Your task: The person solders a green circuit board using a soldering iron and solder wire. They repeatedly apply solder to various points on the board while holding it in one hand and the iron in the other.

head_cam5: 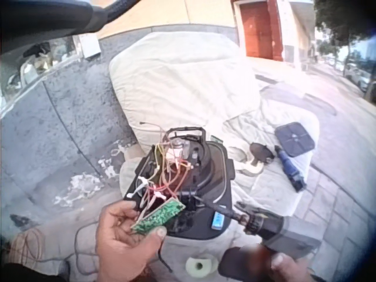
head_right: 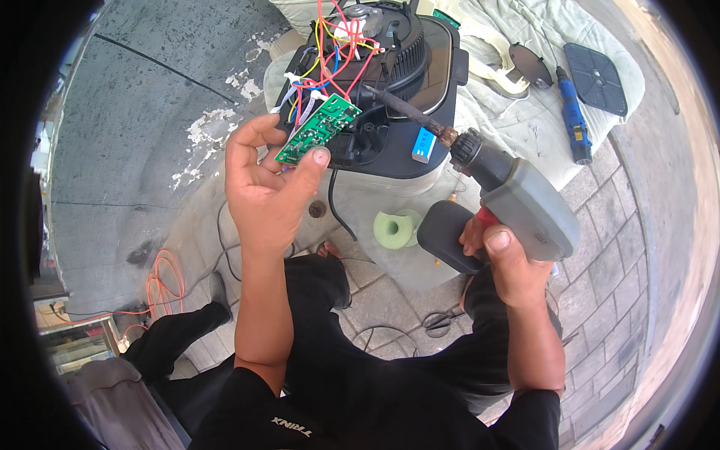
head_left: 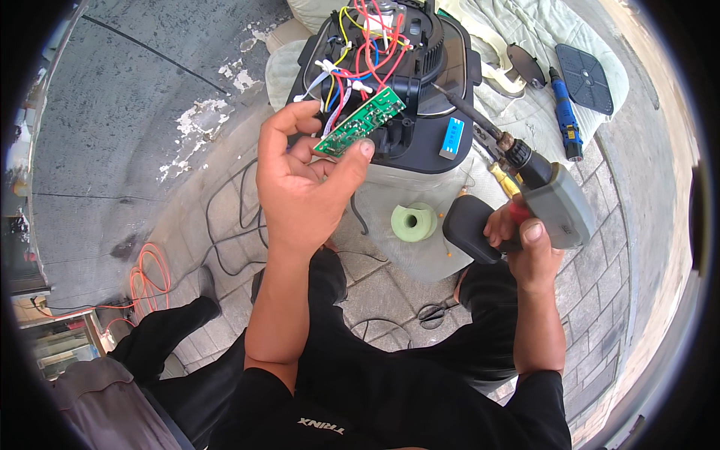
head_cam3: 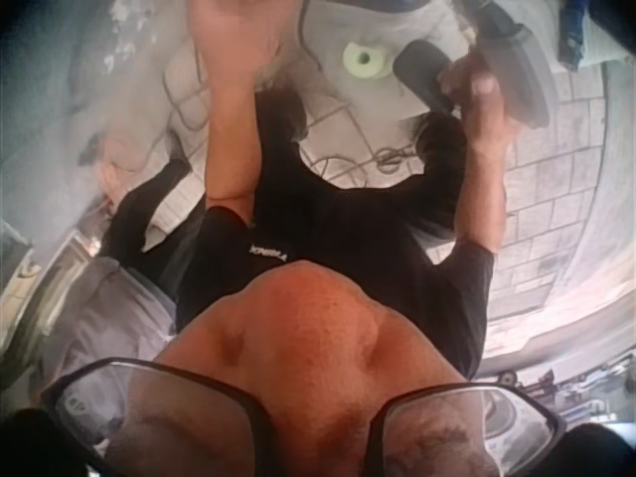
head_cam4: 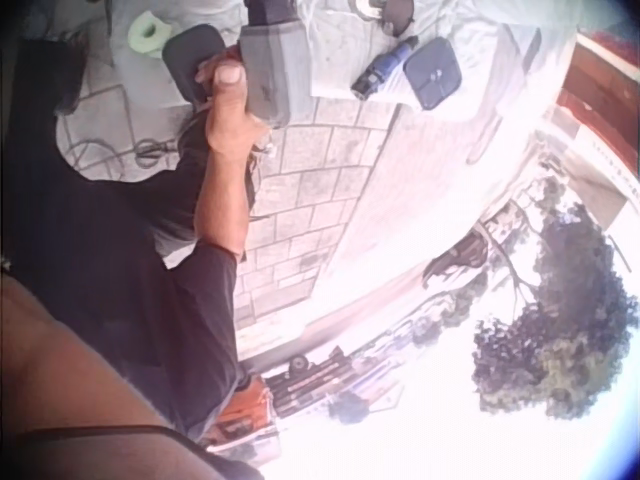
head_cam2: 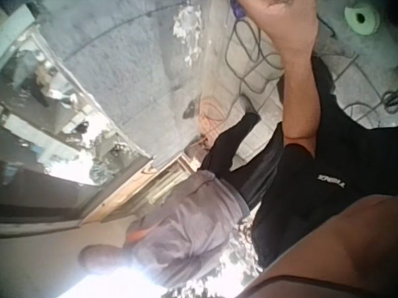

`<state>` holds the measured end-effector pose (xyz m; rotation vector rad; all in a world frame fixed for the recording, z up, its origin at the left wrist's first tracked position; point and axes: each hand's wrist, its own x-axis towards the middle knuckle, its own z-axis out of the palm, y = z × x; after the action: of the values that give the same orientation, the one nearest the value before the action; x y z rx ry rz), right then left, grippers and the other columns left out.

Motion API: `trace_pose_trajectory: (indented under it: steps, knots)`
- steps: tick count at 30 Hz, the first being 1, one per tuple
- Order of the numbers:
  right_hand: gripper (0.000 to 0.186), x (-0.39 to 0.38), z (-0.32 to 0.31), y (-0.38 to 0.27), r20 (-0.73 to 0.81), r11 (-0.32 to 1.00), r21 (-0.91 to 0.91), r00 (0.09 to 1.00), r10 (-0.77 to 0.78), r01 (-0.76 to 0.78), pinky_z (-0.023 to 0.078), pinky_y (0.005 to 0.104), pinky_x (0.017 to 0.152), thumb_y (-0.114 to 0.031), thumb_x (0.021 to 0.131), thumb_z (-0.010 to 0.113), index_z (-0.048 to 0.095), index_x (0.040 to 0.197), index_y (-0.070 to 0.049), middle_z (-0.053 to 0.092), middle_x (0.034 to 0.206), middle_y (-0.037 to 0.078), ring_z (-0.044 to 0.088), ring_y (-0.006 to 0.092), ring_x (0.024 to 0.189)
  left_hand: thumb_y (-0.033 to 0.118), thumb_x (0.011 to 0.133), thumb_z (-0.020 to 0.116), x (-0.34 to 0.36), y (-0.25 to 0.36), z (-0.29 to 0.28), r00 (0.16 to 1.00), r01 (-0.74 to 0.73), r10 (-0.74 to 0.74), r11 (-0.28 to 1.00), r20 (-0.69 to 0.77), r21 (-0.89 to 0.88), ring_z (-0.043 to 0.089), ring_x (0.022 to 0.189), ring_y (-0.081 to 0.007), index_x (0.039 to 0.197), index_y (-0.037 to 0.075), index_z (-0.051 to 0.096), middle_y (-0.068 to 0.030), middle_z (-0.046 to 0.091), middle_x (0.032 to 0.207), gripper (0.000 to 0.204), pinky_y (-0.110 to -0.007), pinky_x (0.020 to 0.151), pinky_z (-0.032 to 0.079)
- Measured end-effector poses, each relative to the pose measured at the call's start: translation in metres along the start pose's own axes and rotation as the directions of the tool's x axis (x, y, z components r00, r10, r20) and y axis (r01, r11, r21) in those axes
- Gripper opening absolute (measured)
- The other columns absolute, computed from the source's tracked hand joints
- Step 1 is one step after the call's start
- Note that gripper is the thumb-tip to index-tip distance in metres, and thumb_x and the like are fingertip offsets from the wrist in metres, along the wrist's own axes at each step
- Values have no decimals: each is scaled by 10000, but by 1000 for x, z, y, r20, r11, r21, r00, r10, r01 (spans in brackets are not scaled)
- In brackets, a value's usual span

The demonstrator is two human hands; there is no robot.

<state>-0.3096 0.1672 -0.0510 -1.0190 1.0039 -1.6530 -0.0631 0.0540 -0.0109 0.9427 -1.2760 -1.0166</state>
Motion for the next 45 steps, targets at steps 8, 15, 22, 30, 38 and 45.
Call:
trace_pose_trajectory:
  steps: [8, 15, 22, 30, 38, 45]
  knots:
    - [494, -1, -1, -4, -42, 1000, 8, 999, 25, -25, 535, 400, 677, -369, 915, 735, 584, 1114, 57, 599, 748, 132, 602, 228, 635, -76, 773, 818, 9, -9, -2, 917, -383, 391, 811, 79, 443, 642, 875, -94, 1277, 46, 650, -84, 479, 1231, 544, -194, 605, 512]
    - [570, -31, -1, -8, -189, 995, -101, 982, 9, -28, 503, 422, 684, -478, 919, 684, 591, 1211, 3, 538, 738, 91, 563, 228, 630, 32, 836, 832, 11, -16, -5, 873, -485, 477, 818, 105, 311, 694, 873, -112, 1222, 25, 679, -64, 583, 1155, 415, -218, 641, 559]
    - [437, -103, 24, 6, -155, 992, -108, 987, 51, -69, 542, 407, 751, -300, 950, 707, 586, 1165, 60, 606, 791, 109, 614, 210, 719, -155, 852, 707, 19, -24, -10, 919, -394, 394, 918, 20, 36, 662, 971, -125, 1352, -61, 527, -79, 570, 1200, 539, -240, 756, 548]
    - [306, -180, 25, -3, 19, 856, -319, 900, 434, -406, 540, 350, 800, -171, 891, 751, 648, 1085, 42, 675, 887, 96, 655, 179, 818, -40, 866, 757, 20, -9, -29, 964, -248, 249, 968, 88, -26, 660, 937, -106, 1297, -57, 574, -72, 671, 1099, 468, -235, 778, 545]
    - [391, -159, 85, 73, 264, 695, -709, 870, 417, -117, 516, 355, 836, -213, 849, 789, 699, 1183, -30, 636, 986, 133, 617, 237, 926, 53, 776, 773, 22, -6, -45, 796, -585, 594, 705, 117, 401, 652, 968, -332, 1171, 22, 675, -170, 640, 1040, 408, -366, 844, 533]
    - [439, -141, 155, 261, 233, 771, -621, 905, 357, -144, 517, 413, 879, -357, 890, 783, 700, 1170, -29, 653, 1013, 149, 607, 282, 970, 48, 801, 771, 16, -21, -43, 755, -610, 652, 662, 67, 436, 707, 776, -227, 1144, 101, 701, -104, 609, 1074, 354, -342, 574, 585]
